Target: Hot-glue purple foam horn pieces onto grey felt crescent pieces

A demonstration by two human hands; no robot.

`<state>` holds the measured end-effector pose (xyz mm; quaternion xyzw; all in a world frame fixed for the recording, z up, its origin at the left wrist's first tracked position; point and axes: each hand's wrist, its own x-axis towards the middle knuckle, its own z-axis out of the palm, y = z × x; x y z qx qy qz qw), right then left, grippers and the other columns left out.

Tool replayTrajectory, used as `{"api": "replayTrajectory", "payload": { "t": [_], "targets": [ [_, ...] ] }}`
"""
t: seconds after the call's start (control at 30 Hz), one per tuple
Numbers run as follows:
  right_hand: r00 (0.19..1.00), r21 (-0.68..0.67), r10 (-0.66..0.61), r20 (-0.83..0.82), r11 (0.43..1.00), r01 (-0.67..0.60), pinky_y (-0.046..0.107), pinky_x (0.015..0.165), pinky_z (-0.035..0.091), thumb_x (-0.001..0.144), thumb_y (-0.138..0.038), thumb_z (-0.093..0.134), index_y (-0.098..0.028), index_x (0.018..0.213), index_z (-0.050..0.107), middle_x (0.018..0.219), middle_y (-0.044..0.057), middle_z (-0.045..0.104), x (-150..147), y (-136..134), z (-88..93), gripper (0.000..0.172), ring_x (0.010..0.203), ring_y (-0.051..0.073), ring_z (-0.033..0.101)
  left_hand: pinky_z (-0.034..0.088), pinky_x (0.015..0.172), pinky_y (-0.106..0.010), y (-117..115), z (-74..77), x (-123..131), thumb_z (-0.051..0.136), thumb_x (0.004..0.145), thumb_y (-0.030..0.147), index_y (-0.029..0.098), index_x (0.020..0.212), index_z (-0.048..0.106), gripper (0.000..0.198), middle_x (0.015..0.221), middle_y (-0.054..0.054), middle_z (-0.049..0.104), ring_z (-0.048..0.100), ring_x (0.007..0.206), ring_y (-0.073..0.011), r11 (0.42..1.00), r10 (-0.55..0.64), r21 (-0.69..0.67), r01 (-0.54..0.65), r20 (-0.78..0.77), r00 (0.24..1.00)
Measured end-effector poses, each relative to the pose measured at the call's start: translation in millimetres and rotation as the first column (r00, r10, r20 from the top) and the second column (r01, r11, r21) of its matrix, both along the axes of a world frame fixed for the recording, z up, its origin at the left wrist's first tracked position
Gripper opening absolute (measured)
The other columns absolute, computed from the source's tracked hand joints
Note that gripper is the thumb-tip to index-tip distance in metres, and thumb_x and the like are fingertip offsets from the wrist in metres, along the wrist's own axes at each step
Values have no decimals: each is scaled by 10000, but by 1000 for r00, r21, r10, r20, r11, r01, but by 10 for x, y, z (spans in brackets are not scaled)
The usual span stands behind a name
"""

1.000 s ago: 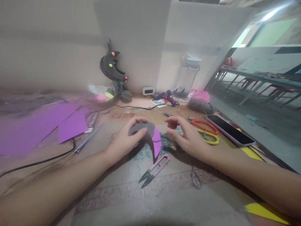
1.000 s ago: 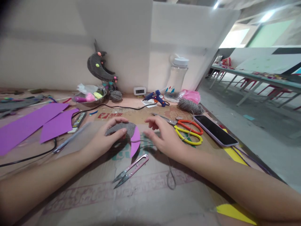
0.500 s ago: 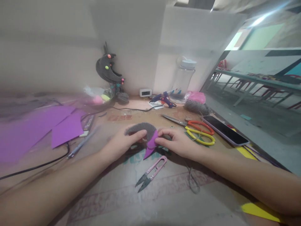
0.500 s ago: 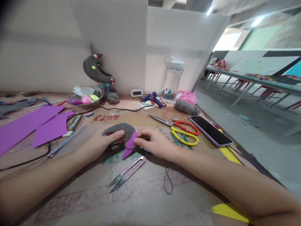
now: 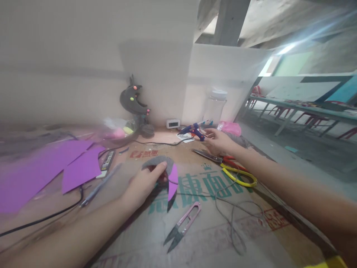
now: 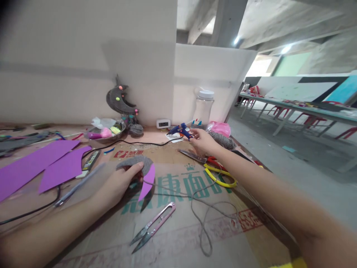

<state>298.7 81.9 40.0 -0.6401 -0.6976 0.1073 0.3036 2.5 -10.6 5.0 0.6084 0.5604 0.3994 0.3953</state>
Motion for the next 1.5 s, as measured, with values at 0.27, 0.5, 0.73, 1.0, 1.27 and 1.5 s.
{"api": "replayTrajectory", "payload": {
  "t": [0.27, 0.5, 0.73, 1.0, 1.27, 1.5],
  "targets": [
    [997, -112, 25, 78, 994, -16, 297, 864, 492, 816, -331, 672, -137, 1141, 647, 1116, 95, 700, -63, 729, -114, 380, 980, 222, 657, 448, 657, -267, 1, 48, 69, 526, 797, 524, 180, 576, 608, 417, 584, -12, 620, 581, 639, -179, 987, -101, -100, 123, 201, 974],
    [992, -92, -76, 102, 992, 86, 305, 698, 500, 817, -383, 669, -95, 898, 669, 847, 111, 712, -249, 832, -181, 299, 773, 216, 664, 434, 613, -243, 22, -12, 84, 562, 804, 493, 168, 596, 603, 388, 571, 2, 595, 550, 596, -149, 989, -121, -48, 140, 288, 950],
    [998, -54, -56, -27, 997, 54, 246, 517, 433, 832, -441, 592, -111, 796, 697, 542, 71, 654, -253, 378, 130, 348, 543, 176, 616, 398, 605, -244, 53, -72, 43, 557, 828, 491, 170, 666, 572, 360, 601, 17, 559, 523, 600, -137, 976, -212, 0, 218, 239, 948],
    [933, 46, 203, -296, 979, -199, 291, 733, 505, 815, -415, 620, -208, 977, 657, 958, 60, 723, -341, -627, 157, 265, 894, 214, 664, 397, 600, -241, 61, -65, 42, 601, 807, 438, 165, 702, 579, 293, 611, 18, 567, 525, 607, -133, 978, -204, 15, 209, 303, 931],
    [932, -42, 334, -144, 939, -342, 327, 691, 508, 816, -431, 583, -205, 815, 634, 803, 44, 678, -394, -1166, -109, 232, 760, 216, 639, 394, 579, -230, 24, -1, 73, 623, 788, 377, 169, 663, 556, 252, 596, 31, 543, 505, 584, -119, 979, -176, -20, 202, 414, 893],
    [913, -137, 364, -185, 910, -390, 320, 505, 430, 732, -449, 689, -233, 730, 601, 677, 34, 628, -522, -1246, -94, 234, 602, 208, 576, 403, 607, -248, 34, -19, 48, 596, 780, 384, 192, 633, 573, 243, 626, 26, 592, 530, 611, -144, 993, -113, 19, 113, 294, 949]
  ]
}}
